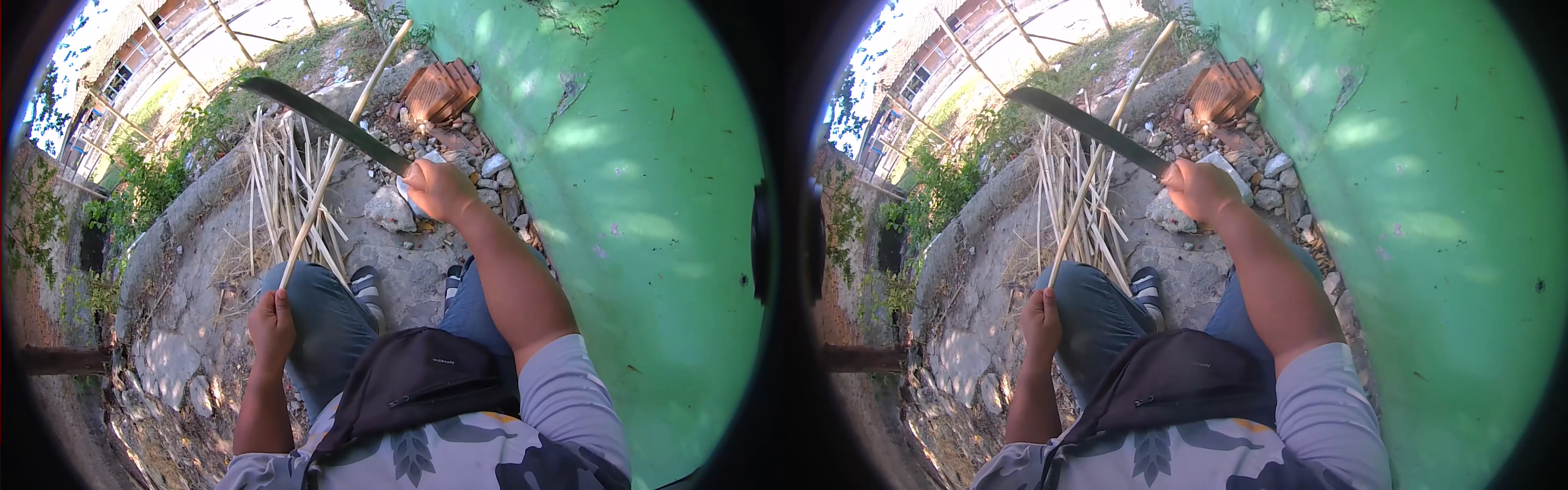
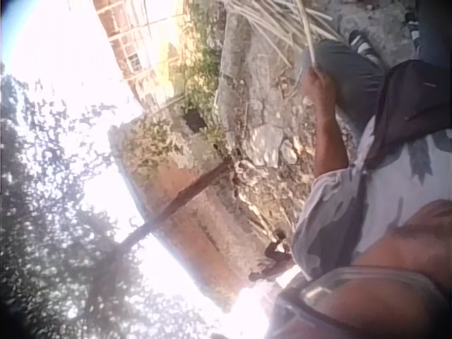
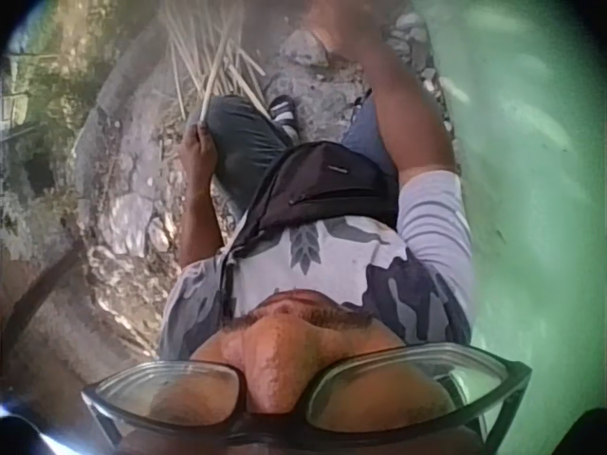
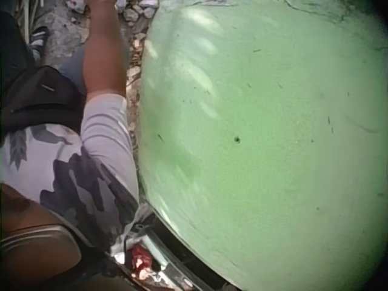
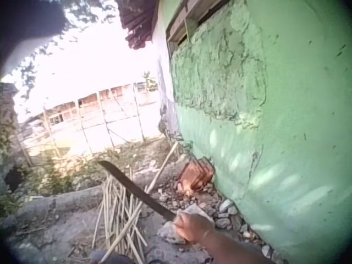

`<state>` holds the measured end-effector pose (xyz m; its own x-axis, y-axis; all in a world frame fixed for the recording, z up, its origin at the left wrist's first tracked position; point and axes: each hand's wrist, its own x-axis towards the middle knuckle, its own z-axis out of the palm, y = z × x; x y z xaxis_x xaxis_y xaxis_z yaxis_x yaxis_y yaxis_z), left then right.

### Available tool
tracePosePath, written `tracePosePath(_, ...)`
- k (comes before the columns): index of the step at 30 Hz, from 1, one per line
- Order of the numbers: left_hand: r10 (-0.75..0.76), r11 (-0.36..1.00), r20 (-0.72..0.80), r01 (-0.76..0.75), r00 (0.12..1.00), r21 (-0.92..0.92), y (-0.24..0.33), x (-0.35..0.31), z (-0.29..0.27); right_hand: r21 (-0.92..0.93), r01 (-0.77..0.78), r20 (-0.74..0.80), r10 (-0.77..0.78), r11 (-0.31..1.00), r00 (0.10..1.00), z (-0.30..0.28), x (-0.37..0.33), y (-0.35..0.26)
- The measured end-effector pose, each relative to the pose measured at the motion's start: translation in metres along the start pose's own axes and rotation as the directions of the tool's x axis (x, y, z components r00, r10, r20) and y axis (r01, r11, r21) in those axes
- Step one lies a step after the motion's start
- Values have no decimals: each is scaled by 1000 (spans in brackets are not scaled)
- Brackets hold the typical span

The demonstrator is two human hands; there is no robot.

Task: The person picks up a machete and a bamboo stick, then repeatedly scrapes the bamboo stick using the blade of the machete.

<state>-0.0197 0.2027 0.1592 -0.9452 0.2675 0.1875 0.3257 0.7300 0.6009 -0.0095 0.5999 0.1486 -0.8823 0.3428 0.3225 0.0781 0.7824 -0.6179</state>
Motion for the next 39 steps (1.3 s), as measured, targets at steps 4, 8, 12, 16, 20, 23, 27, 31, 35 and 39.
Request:
tracePosePath(4,-45,999,0,45,999,-24,-3,0,-2,-109,281,188,-258,953,948,6,-14,-35)
tracePosePath(8,-26,999,-8,26,1000,-38,-10,0,-3,-171,325,329,-257,930,909,2,-12,-49)
tracePosePath(12,-22,999,1,22,1000,-28,1,0,-2,-43,51,199,-41,998,979,-5,4,-15)
tracePosePath(16,-27,999,-8,27,1000,-31,4,-1,-1,89,-128,-7,129,988,992,-5,6,1)
tracePosePath(20,-51,998,6,51,999,-33,-2,0,-1,65,67,192,-78,996,978,4,-12,-24)
tracePosePath(23,-45,999,17,45,999,-27,-7,-2,-4,-155,326,372,-251,933,894,10,-18,-55)
tracePosePath(27,4,1000,4,-4,1000,5,-2,0,-2,-113,286,220,-256,952,941,12,-10,-29)
tracePosePath(31,-19,1000,-2,19,1000,-12,1,-1,-3,172,-95,47,88,981,995,6,4,-7)
tracePosePath(35,-7,1000,-16,7,1000,-17,-4,-1,-1,164,-59,185,28,985,982,0,-2,-12)
tracePosePath(39,-31,999,9,31,999,-29,1,0,-3,-99,294,325,-248,951,913,7,-15,-40)
